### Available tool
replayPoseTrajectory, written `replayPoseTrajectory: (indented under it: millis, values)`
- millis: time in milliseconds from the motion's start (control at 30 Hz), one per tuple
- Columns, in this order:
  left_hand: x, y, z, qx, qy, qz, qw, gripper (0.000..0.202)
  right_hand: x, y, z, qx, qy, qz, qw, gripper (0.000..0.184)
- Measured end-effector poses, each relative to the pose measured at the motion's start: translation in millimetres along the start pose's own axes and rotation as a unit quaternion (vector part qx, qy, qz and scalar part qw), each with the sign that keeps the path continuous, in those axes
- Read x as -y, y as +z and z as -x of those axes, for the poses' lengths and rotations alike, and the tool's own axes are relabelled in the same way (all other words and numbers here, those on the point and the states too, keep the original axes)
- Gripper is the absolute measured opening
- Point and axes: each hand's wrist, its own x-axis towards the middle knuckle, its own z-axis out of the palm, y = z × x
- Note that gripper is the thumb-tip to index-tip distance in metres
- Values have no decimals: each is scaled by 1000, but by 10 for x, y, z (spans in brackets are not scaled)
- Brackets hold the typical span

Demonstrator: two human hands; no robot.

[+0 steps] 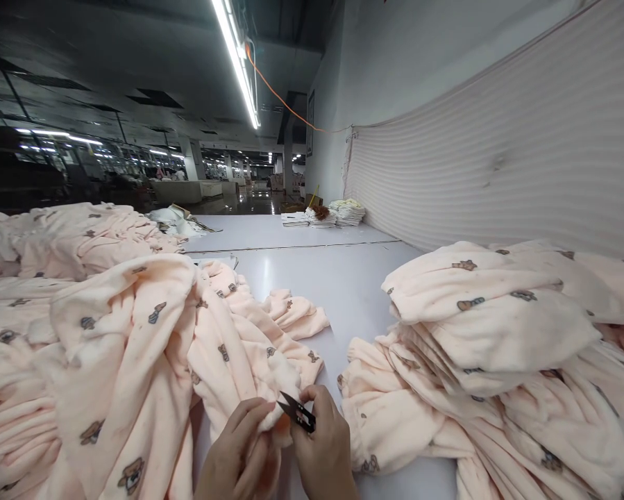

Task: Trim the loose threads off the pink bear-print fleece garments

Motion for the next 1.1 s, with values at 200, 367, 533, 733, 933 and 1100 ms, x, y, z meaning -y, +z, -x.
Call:
replayPoseTrajectory:
  millis: [200,367,533,733,933,1100]
  values:
    - [-28,-269,-108,129,-236,335,903,21,128,79,-98,11,-75,76,994,11]
    - [-24,-363,-43,127,-261,458,840,25,327,-164,-39,205,-41,-21,978,19]
    - [-48,-413,-9,153,-254,467,833,23,414,-259,25,181,-64,24,981,21]
    - [-130,-486,9,195,-275,450,827,20,494,-251,5,212,-60,21,975,20]
    - [13,-872,-4,98,-197,187,957,32,-84,-110,22,181,62,-32,981,19]
    - [159,-1184,231,177,-132,-43,974,33,-572,343,248,194,75,48,977,49]
